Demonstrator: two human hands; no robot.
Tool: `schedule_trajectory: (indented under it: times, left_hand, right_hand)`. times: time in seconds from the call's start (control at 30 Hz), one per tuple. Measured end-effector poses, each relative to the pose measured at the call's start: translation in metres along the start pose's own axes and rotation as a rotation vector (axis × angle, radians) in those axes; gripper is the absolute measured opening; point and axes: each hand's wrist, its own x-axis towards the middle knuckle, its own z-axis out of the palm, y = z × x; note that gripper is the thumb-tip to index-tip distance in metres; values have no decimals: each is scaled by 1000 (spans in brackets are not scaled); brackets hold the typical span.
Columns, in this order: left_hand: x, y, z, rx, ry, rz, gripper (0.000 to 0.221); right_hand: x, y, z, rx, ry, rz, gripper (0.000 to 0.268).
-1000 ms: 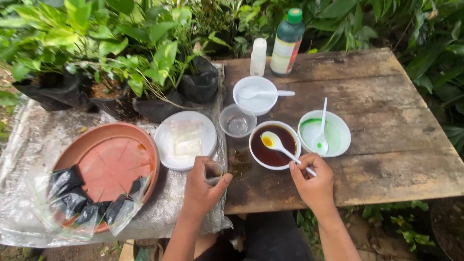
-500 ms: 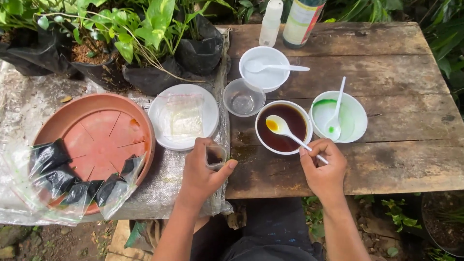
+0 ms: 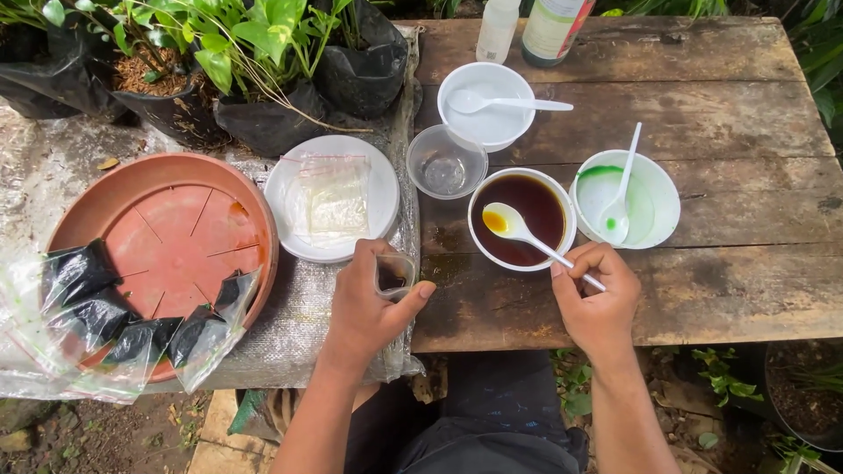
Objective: Mixing colored liquids in bowls and transferring them into small plastic cups and bags using spoons.
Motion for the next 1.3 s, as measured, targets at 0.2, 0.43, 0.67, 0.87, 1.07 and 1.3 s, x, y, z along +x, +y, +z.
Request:
schedule_trajectory:
  times: [0.2, 0.43, 0.67, 0.87, 1.07, 1.3]
  left_hand:
    - [1, -1, 2, -14, -2, -2, 57]
    - [1, -2, 2, -17, -11, 6, 56]
    - [1, -3, 1, -16, -11, 6, 56]
    - [0, -3, 1, -30, -11, -3, 56]
    - [0, 1, 0, -37, 0, 6, 57]
    - [-1, 7, -3, -31, -15, 30, 57]
  right_hand:
    - [0, 2, -2, -10, -2, 5, 29]
    - [1, 3, -2, -7, -10, -16, 30]
    - [1, 2, -2, -13, -10, -24, 30]
    - [1, 1, -3, -4, -10, -45, 31]
    - [1, 8, -5, 59, 9, -62, 31]
    - [-6, -16, 5, 179, 2, -72, 31]
